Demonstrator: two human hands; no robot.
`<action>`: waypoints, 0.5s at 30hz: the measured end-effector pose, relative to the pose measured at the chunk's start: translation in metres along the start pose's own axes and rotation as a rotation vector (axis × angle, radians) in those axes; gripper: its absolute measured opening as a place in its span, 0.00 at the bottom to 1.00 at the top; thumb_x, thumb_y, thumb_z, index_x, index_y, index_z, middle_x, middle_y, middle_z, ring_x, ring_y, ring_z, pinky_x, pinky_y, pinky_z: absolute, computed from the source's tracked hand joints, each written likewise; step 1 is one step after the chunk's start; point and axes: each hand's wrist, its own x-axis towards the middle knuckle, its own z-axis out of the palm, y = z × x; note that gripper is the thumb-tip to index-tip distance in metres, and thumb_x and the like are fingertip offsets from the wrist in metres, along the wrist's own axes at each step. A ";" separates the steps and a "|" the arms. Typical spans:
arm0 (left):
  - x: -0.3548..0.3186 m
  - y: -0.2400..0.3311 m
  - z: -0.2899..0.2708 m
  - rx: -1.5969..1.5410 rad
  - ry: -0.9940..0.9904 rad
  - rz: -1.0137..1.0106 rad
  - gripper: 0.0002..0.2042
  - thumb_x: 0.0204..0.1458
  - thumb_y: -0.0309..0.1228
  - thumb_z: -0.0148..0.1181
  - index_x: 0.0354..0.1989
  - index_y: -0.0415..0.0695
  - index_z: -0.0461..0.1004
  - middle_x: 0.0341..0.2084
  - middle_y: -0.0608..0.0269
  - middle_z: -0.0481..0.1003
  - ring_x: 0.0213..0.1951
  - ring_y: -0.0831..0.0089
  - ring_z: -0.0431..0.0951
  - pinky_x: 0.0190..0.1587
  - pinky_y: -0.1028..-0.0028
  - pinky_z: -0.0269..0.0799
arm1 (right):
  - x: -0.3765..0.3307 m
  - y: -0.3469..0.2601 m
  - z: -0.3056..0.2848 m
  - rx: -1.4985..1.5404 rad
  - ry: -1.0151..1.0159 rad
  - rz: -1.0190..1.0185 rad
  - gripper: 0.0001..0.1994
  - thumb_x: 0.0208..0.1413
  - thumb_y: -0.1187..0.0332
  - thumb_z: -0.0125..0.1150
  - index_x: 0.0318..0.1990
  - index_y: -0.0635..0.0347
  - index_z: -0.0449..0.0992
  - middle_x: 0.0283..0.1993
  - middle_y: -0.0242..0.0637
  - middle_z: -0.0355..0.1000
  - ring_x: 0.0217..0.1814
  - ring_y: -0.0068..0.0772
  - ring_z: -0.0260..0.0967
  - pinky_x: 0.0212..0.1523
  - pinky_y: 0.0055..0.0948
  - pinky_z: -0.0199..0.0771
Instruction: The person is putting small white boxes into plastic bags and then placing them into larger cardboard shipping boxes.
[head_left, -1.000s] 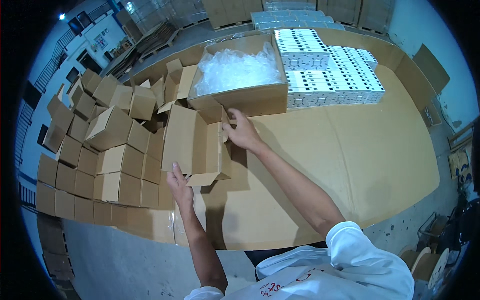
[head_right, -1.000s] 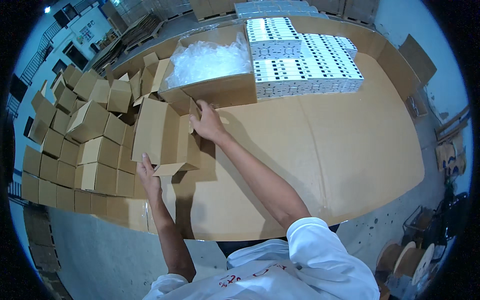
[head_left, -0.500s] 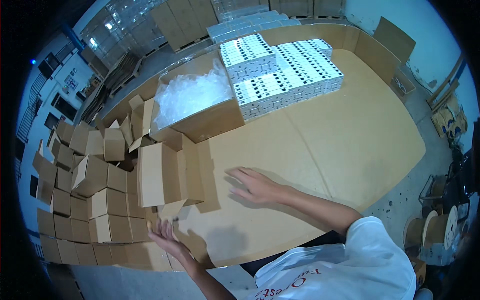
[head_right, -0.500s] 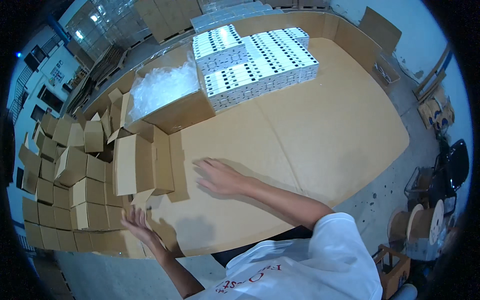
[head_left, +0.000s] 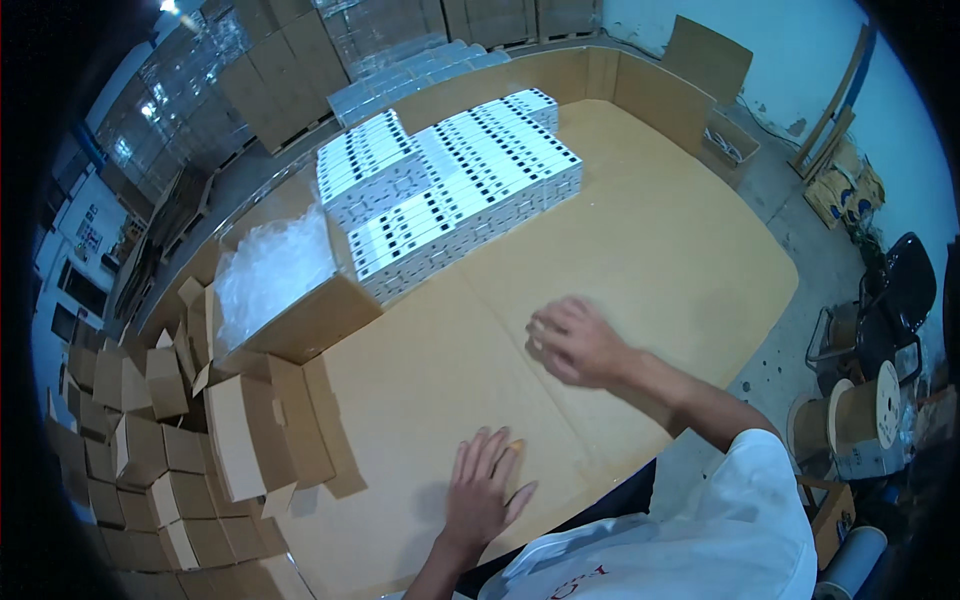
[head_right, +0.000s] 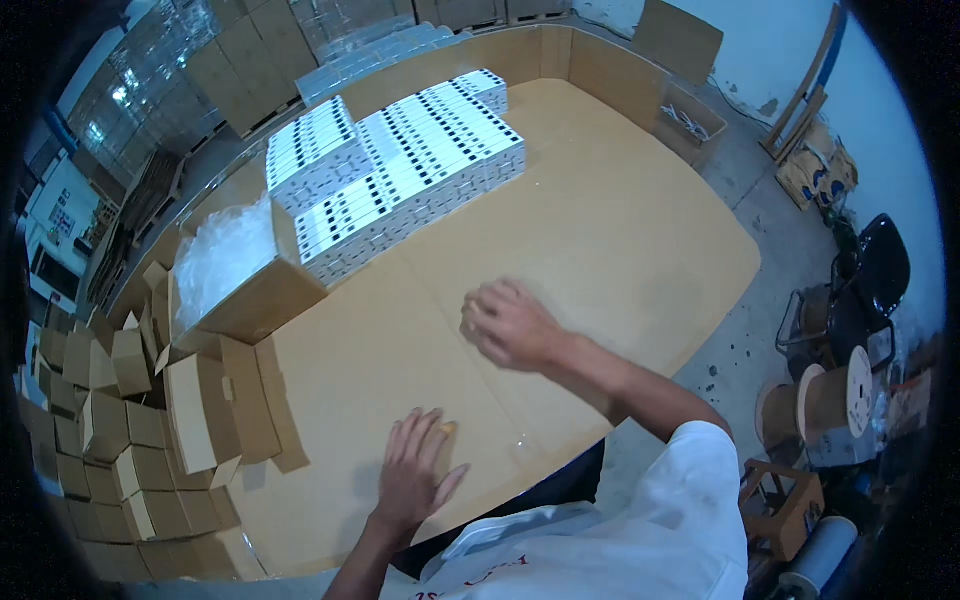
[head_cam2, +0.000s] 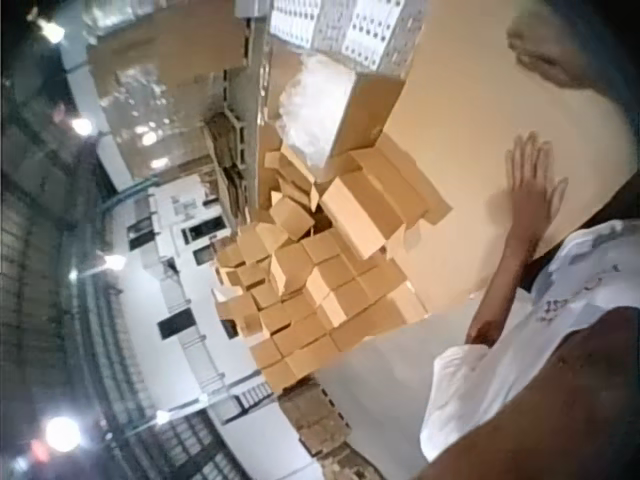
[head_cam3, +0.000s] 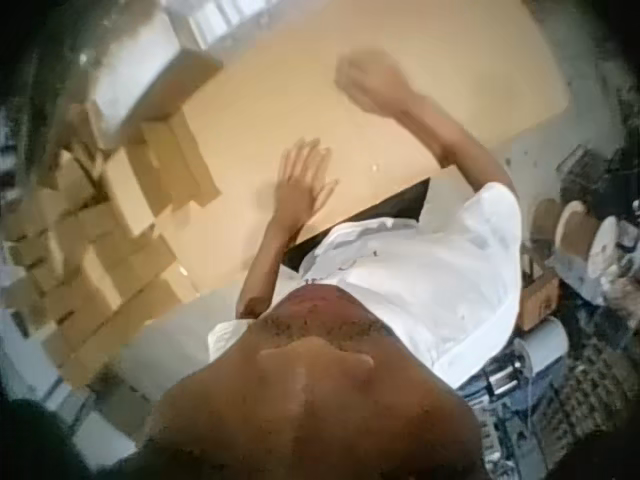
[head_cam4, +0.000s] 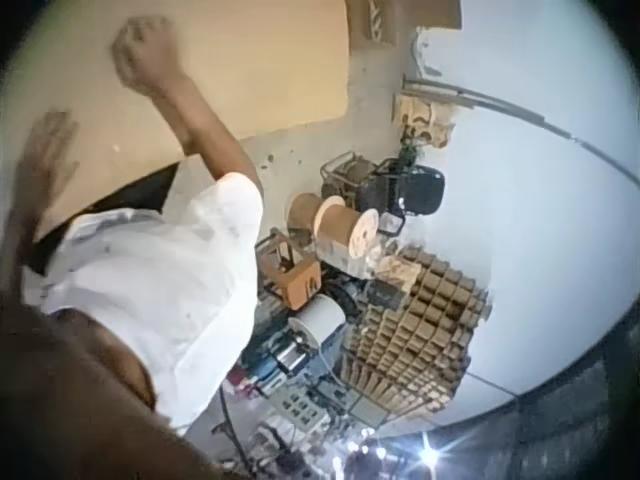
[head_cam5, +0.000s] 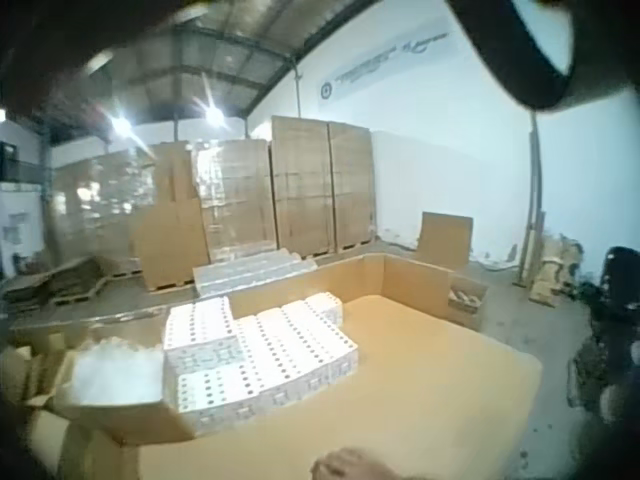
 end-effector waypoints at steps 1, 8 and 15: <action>0.025 0.004 0.011 -0.009 -0.080 0.079 0.28 0.49 0.43 0.67 0.56 0.42 0.70 0.63 0.49 0.63 0.66 0.47 0.60 0.67 0.49 0.55 | 0.003 0.031 -0.009 -0.050 0.084 0.050 0.13 0.49 0.67 0.61 0.44 0.54 0.74 0.50 0.42 0.70 0.55 0.45 0.66 0.56 0.47 0.63; 0.164 0.045 0.074 0.003 -0.092 0.244 0.31 0.55 0.51 0.58 0.62 0.44 0.67 0.67 0.55 0.60 0.70 0.52 0.54 0.69 0.50 0.51 | 0.089 0.238 -0.080 -0.139 0.403 0.260 0.14 0.51 0.74 0.56 0.47 0.59 0.75 0.45 0.47 0.72 0.46 0.48 0.71 0.49 0.42 0.71; 0.237 0.034 0.105 -0.041 -0.158 0.282 0.31 0.56 0.51 0.57 0.63 0.44 0.66 0.67 0.55 0.58 0.71 0.53 0.52 0.70 0.50 0.49 | 0.192 0.418 -0.077 0.056 0.191 0.543 0.17 0.54 0.72 0.54 0.52 0.61 0.74 0.52 0.50 0.74 0.52 0.48 0.72 0.55 0.43 0.70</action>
